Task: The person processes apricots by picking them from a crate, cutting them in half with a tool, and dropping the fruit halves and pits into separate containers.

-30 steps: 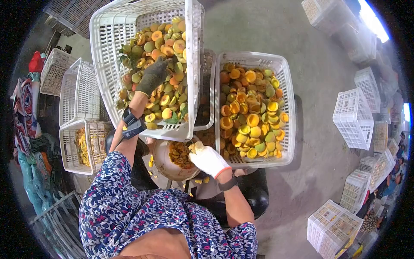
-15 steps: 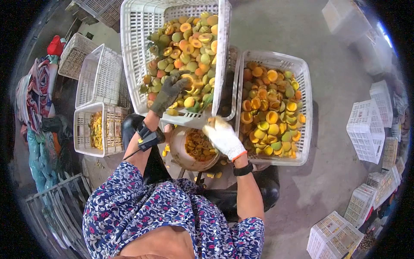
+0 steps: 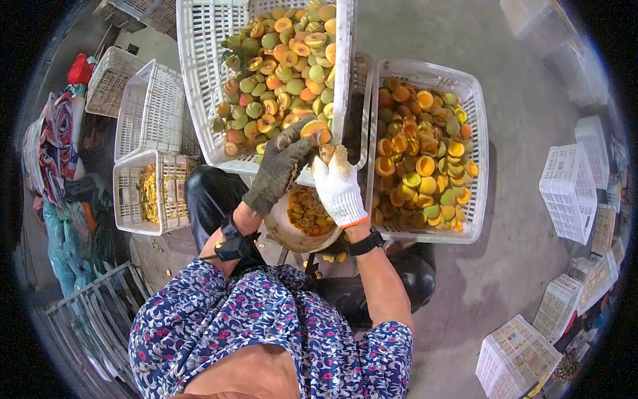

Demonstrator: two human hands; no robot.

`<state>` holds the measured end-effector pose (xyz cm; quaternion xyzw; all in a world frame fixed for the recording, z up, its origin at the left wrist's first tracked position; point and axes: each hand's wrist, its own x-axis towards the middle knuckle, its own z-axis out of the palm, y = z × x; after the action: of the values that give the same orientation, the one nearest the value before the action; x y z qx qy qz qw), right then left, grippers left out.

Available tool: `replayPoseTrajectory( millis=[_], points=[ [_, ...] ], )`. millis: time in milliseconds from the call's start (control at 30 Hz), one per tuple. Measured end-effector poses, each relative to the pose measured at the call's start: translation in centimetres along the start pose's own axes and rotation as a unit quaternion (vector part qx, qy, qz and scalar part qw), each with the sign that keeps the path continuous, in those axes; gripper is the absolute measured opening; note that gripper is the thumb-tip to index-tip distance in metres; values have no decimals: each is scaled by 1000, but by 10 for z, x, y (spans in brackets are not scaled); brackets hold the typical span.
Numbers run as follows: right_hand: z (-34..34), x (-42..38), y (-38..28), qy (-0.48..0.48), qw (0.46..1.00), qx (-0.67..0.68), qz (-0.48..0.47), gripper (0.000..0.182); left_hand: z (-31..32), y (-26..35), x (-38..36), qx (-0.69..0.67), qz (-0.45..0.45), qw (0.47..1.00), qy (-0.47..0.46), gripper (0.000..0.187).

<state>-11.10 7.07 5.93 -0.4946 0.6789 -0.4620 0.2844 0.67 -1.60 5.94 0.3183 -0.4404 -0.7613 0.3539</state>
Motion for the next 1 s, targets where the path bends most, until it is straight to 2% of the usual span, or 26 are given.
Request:
replayPoseTrajectory(
  millis=[167, 233, 300, 367, 400, 433, 467, 500, 567, 600, 633, 667, 700, 767, 800, 833, 867, 900, 933, 1000],
  points=[
    [3, -2, 5, 24, 999, -22, -1, 22, 10, -9, -3, 52, 18, 998, 20, 46],
    [2, -1, 2, -6, 999, -28, 29, 21, 18, -4, -6, 153, 64, 986, 28, 45],
    [0, -1, 1, -19, 999, -14, 30, 22, 18, 0, -9, 208, 37, 977, 34, 43],
    [0, 0, 4, -33, 999, 0, 28, 22, 14, -4, -8, 123, 57, 991, 3, 38],
    [0, 0, 6, -60, 995, 48, 68, 21, 12, 3, -9, 123, 57, 991, 3, 38],
    [2, -1, 6, -89, 986, 94, 107, 21, 9, 13, -10, 3, 0, 1000, -23, 39],
    [3, -1, 6, -91, 986, 95, 107, 21, 6, 20, -9, -117, -57, 990, -47, 42],
    [5, -2, -2, -111, 983, 89, 119, 20, 3, 20, -4, -116, -57, 991, -44, 42],
    [9, -7, -5, -137, 979, 82, 130, 19, 0, 17, 8, -81, -64, 990, -96, 54],
    [11, -10, -1, -112, 989, 71, 68, 18, -1, 8, 9, 14, -25, 998, -61, 60],
    [13, -14, 4, -85, 995, 60, 6, 16, 0, 6, 10, 14, -24, 998, -60, 60],
    [17, -18, 22, -161, 972, 153, 82, 16, 1, 3, 10, 5, -30, 998, -52, 60],
    [16, -18, 25, -161, 971, 155, 84, 16, 0, 3, 10, -2, -36, 998, -45, 61],
    [15, -17, 30, -224, 960, 152, 72, 14, -4, 5, 9, 38, -41, 996, -68, 58],
    [4, -14, 7, -268, 922, 208, 188, 18, -12, -4, 15, 37, 1, 991, -129, 57],
    [4, -15, 6, -270, 922, 207, 187, 18, -15, -5, 17, 38, 44, 981, -187, 57],
    [2, -15, 6, -280, 935, 181, 120, 19, -17, -6, 15, 30, 65, 975, -213, 58],
    [1, -15, 5, -288, 944, 154, 52, 20, -17, -7, 13, -15, 38, 972, -230, 59],
    [0, -16, -2, -318, 841, 351, 261, 21, -14, -10, 10, -124, 25, 961, -247, 59],
    [5, -24, -10, -287, 713, 491, 411, 19, -10, -18, 5, -298, -37, 913, -275, 58]
  ],
)
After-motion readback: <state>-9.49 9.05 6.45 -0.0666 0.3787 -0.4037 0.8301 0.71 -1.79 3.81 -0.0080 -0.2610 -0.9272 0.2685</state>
